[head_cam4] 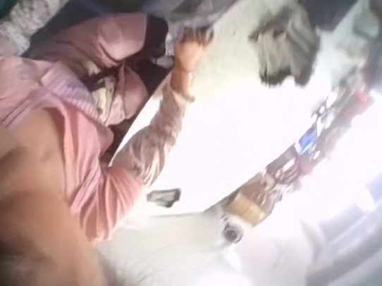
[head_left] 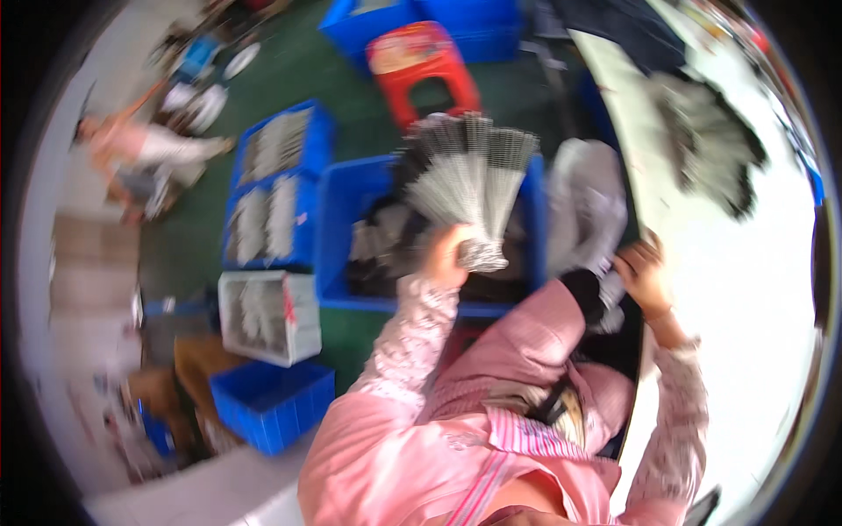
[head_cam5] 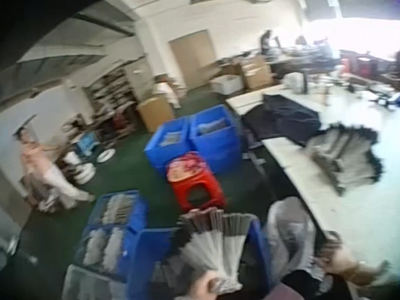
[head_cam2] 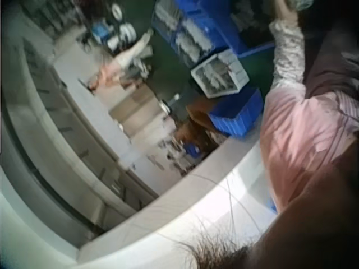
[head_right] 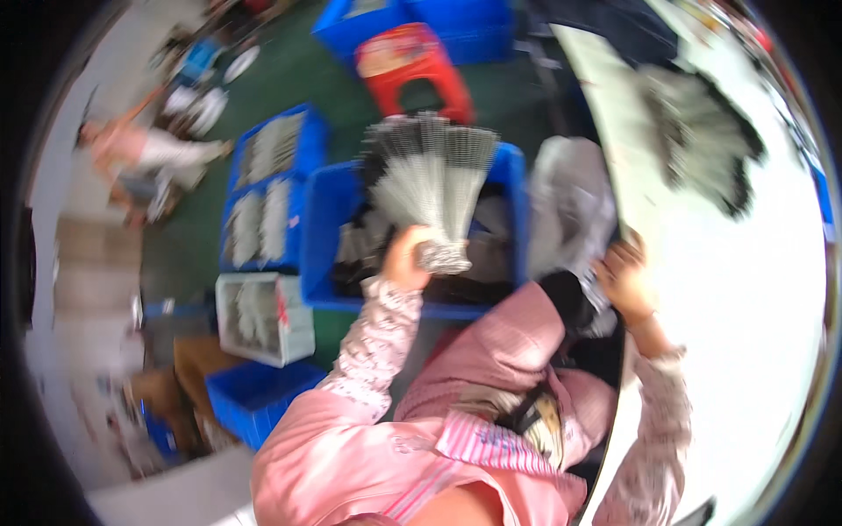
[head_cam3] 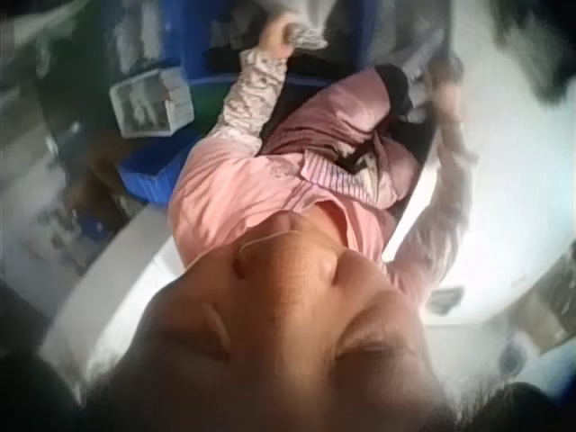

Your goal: The person gathers bundles of black-bristled brushes from a blue bin, aligns them by hand, and secures them with rubber bands. The person places the finished bundles on the table.

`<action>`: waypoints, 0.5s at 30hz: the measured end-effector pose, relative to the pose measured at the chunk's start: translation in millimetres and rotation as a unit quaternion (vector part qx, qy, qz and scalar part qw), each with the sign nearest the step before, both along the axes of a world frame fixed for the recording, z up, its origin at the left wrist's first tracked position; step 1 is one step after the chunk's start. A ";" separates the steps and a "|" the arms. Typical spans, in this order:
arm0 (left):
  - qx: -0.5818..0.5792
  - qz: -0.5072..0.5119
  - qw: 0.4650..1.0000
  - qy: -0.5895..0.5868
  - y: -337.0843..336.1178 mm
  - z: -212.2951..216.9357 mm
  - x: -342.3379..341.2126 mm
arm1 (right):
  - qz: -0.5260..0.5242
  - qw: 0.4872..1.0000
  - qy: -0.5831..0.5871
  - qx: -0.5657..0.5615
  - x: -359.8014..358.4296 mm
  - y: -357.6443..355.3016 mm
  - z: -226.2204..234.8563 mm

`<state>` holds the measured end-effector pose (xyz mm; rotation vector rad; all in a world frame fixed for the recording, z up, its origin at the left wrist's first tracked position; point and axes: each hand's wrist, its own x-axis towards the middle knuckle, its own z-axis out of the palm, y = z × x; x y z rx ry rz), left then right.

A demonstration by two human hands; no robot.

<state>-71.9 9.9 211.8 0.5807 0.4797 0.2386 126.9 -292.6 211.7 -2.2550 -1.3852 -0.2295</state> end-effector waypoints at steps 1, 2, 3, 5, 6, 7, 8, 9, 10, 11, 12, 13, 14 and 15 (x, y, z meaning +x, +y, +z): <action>0.096 -0.015 0.995 -0.013 -11.1 11.0 -1.6 | -0.045 0.993 0.106 0.004 -16.6 6.8 13.7; 0.256 -0.037 0.966 -0.028 -21.9 15.6 -3.2 | -0.088 0.976 0.193 0.046 -44.5 21.4 31.6; 0.302 -0.050 0.951 -0.041 -37.6 19.7 -0.3 | -0.085 0.914 0.385 0.099 -64.5 28.5 42.3; 0.218 -0.066 0.972 -0.057 -77.1 32.5 7.2 | -0.029 0.747 0.611 0.260 -103.4 35.5 54.5; 0.308 -0.096 0.944 -0.062 -93.5 35.4 6.6 | -0.002 0.682 0.648 0.339 -121.4 41.3 57.8; 0.395 -0.121 0.908 -0.071 -108.8 36.0 6.0 | 0.001 0.649 0.643 0.408 -135.7 44.8 63.6; 0.436 -0.143 0.885 -0.079 -120.4 35.6 2.4 | -0.018 0.606 0.657 0.448 -146.2 42.7 53.2; 0.477 -0.161 0.860 -0.088 -129.8 36.0 -1.5 | -0.034 0.560 0.671 0.486 -156.1 40.1 43.4; 0.472 -0.180 0.858 -0.094 -137.1 31.1 -5.5 | -0.040 0.525 0.667 0.526 -162.5 31.1 37.2; 0.418 -0.219 0.876 -0.100 -138.9 33.0 -8.6 | -0.042 0.488 0.663 0.566 -165.2 25.0 36.8; 0.361 -0.256 0.891 -0.100 -141.5 34.7 -11.2 | -0.062 0.497 0.656 0.565 -166.4 13.6 42.9; 0.306 -0.289 0.902 -0.096 -144.3 37.1 -14.1 | -0.047 0.478 0.680 0.554 -166.6 0.0 40.4; 0.213 -0.304 0.924 -0.095 -154.7 56.0 -12.5 | -0.058 0.462 0.684 0.562 -166.5 -10.7 39.0; 0.120 -0.310 0.938 -0.096 -163.0 67.6 -10.6 | -0.065 0.449 0.688 0.566 -163.5 -20.2 39.3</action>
